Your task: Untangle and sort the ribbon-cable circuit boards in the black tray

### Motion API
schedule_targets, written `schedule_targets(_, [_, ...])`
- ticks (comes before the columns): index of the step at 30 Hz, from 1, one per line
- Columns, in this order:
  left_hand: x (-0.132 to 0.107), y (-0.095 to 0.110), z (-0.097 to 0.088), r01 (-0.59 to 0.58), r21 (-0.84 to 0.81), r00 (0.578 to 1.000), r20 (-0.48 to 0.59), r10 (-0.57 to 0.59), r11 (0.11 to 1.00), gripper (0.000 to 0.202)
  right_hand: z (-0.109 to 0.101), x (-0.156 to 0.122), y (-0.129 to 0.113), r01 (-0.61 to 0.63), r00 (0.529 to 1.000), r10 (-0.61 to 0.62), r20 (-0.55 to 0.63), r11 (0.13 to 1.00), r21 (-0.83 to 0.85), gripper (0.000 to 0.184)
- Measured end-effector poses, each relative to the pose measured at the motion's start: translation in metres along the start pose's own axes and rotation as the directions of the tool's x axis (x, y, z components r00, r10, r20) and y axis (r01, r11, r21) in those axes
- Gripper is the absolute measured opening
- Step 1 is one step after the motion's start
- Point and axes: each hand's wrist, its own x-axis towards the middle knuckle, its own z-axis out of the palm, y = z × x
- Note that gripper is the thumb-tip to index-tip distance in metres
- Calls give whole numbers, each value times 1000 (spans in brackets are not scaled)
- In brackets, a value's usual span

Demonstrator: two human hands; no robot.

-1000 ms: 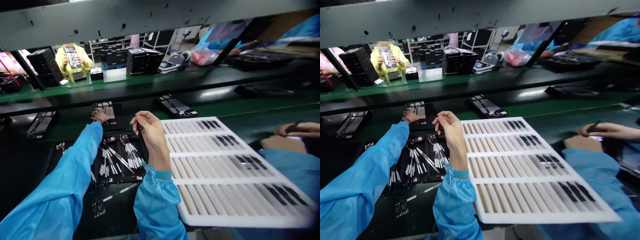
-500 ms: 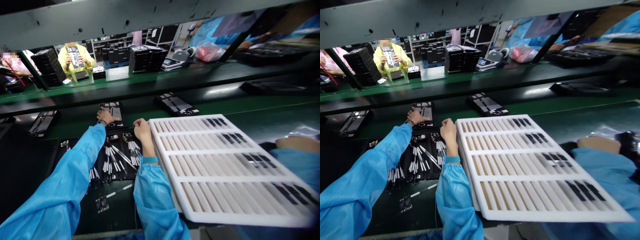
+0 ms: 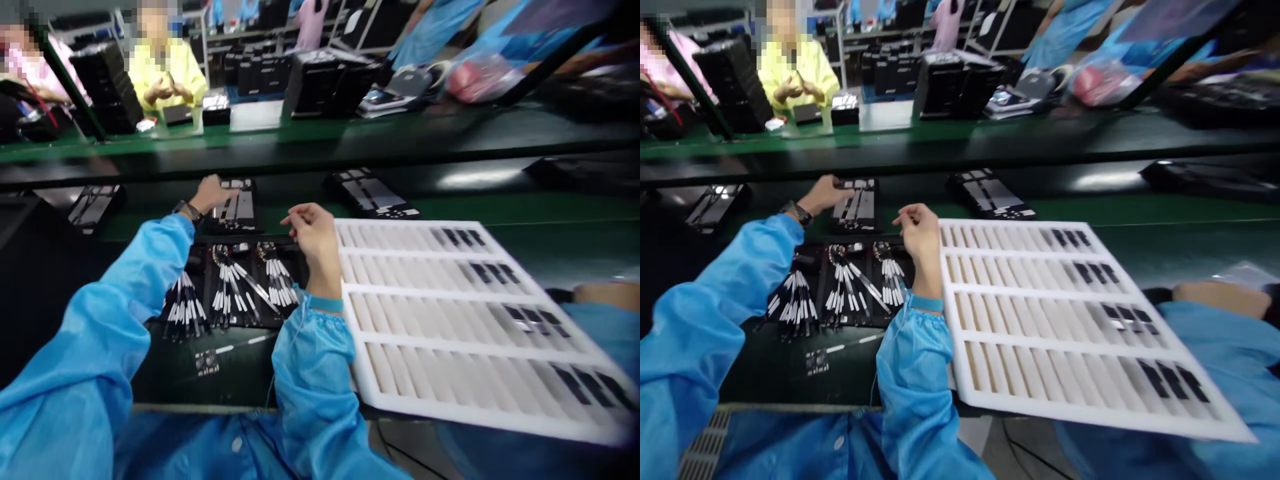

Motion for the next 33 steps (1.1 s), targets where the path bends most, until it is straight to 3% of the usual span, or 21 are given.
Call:
schedule_targets(3, [-57, -13, -61, -174, -131, 985, -39, 170, 976, 24, 1, -1, 0, 5, 1000, -6, 30, 999, 36, 9])
schedule_targets(6, [-160, -29, -115, -288, -278, 949, 46, 312, 916, 13, 6, -5, -3, -5, 994, 3, 108, 1000, 22, 9])
schedule_targets(8, [-237, -44, -126, -251, -347, 923, 195, 331, 904, 13, 12, -11, -9, -10, 988, 9, 152, 1000, 10, 10])
schedule_targets(10, [-304, -64, -110, -157, -376, 802, 492, 340, 913, 11, 18, -18, -19, -15, 984, 17, 175, 1000, -10, 15])
schedule_targets(11, [-330, -75, -93, -97, -352, 780, 554, 291, 931, 14, 21, -22, -24, -12, 983, 15, 182, 1000, -20, 18])
schedule_targets(12, [-351, -86, -71, -54, -303, 820, 530, 215, 951, 17, 24, -26, -30, -4, 981, 9, 192, 1000, -28, 20])
schedule_targets(14, [-378, -104, -25, -29, -191, 919, 380, 101, 981, 24, 31, -32, -41, 20, 971, -9, 237, 999, -43, 23])
schedule_targets(15, [-385, -111, -4, -21, -136, 956, 288, 60, 990, 29, 34, -35, -46, 37, 964, -24, 266, 998, -46, 24])
schedule_targets(17, [-392, -119, 27, -27, -51, 988, 150, 34, 998, 36, 40, -40, -52, 73, 944, -54, 327, 996, -47, 23])
schedule_targets(19, [-392, -121, 43, -38, 0, 996, 76, 38, 999, 35, 45, -44, -56, 103, 926, -82, 368, 994, -37, 20])
schedule_targets(22, [-387, -122, 46, -37, -12, 997, 67, 38, 999, 23, 51, -48, -59, 120, 900, -101, 425, 993, -19, 15])
schedule_targets(27, [-373, -131, 42, -6, -115, 982, 185, 28, 993, 22, 57, -49, -58, 97, 836, -90, 541, 995, 16, 11])
schedule_targets(33, [-358, -148, 51, -122, -93, 972, 189, 138, 988, 14, 63, -47, -57, 99, 792, -91, 603, 995, 21, 10])
